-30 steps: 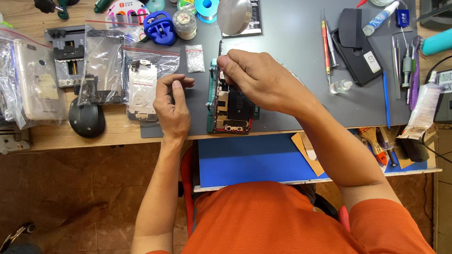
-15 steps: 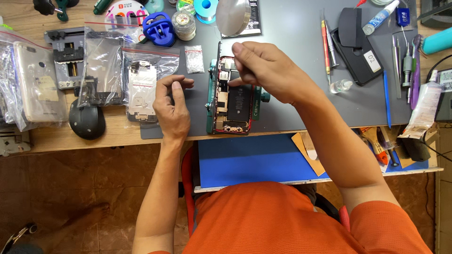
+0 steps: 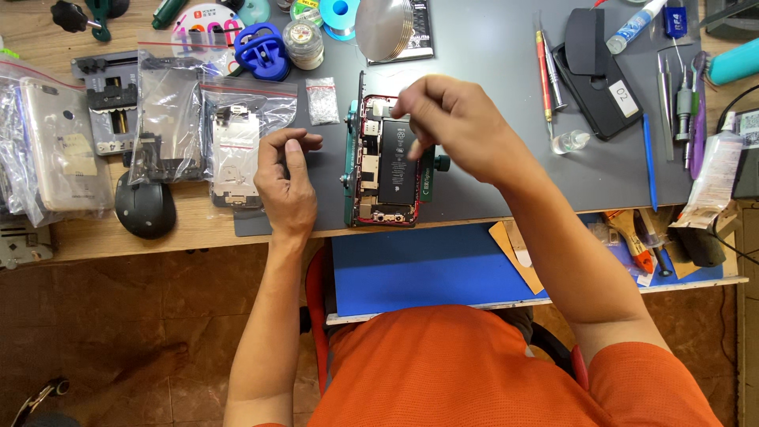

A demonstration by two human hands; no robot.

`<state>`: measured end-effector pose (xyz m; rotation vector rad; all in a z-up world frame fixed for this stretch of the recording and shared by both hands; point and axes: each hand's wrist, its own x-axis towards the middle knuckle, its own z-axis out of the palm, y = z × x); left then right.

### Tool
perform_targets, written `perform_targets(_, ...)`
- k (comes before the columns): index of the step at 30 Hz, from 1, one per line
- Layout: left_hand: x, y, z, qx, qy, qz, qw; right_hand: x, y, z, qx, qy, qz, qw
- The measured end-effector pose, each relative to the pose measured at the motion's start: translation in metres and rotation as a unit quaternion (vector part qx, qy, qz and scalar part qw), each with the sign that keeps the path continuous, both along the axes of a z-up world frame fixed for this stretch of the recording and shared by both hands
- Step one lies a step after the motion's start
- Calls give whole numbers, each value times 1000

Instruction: The person secures a smartphone in a green clamp and uses a screwdriver to remove screws from the internal frame. They then use tweezers to lift and remove small metal brackets and components from the phone's interior.

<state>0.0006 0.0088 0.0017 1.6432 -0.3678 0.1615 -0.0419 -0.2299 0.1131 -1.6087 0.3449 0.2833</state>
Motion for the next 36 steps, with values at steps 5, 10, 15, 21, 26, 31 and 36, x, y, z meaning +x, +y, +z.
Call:
perform_targets(5,2,0,-3,23,-12,6,1000,-14,7,-9,-374,-263,123,881)
perform_targets(10,1,1,-3,24,-10,8,1000,-15,16,-20,-437,-240,115,859)
perform_targets(15,1,1,-3,24,-7,6,1000,-13,16,-24,-412,-224,104,877)
perform_targets(21,1,1,-4,29,-10,4,1000,-8,17,-18,-366,-178,96,909)
perform_targets(26,1,2,-3,30,-10,5,999,-4,20,-9,-384,-73,99,915)
perform_targets(31,1,2,-4,29,-6,3,1000,-2,21,7,-385,-23,106,917)
perform_targets(36,1,2,-4,30,-6,2,1000,-4,21,2,-397,-2,94,913)
